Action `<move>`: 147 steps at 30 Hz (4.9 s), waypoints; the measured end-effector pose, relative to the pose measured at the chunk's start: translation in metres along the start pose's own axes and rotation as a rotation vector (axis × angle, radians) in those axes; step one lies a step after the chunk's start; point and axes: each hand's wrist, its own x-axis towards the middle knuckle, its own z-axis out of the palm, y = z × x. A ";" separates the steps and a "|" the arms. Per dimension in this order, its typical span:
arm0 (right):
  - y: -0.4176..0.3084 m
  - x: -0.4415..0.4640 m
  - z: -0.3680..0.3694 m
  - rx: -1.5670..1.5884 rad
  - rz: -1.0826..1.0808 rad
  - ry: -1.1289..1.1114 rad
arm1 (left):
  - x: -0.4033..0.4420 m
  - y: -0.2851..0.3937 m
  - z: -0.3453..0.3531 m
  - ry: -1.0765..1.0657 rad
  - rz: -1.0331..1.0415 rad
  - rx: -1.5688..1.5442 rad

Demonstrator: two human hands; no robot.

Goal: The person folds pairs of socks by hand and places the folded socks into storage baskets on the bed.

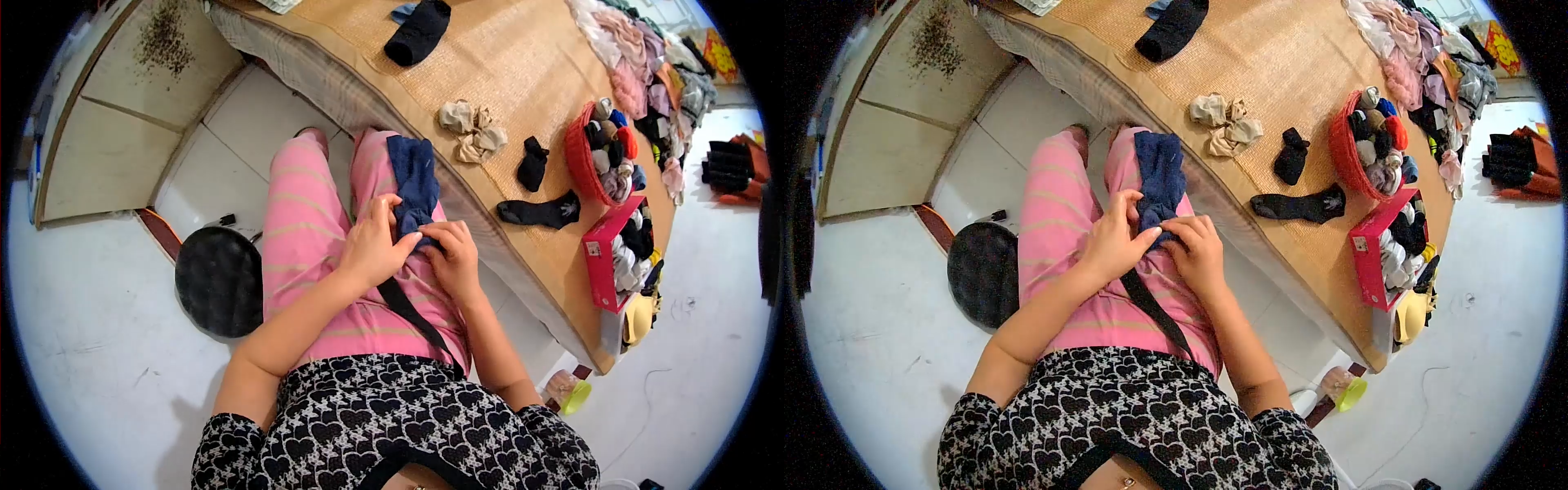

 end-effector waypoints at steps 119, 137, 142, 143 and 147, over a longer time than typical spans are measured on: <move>0.001 0.065 -0.018 -0.249 -0.102 -0.026 | 0.018 -0.006 -0.005 0.174 0.523 0.244; 0.013 0.057 -0.015 -0.372 -0.159 -0.173 | 0.029 -0.002 -0.006 0.051 0.528 0.540; 0.024 0.051 -0.026 -0.286 -0.077 -0.300 | 0.026 0.002 -0.007 0.000 0.472 0.569; 0.026 0.048 -0.030 -0.232 -0.067 -0.347 | 0.026 0.000 -0.006 0.001 0.475 0.573; 0.038 0.036 -0.037 -0.058 -0.082 -0.351 | 0.024 -0.005 -0.001 0.006 0.483 0.513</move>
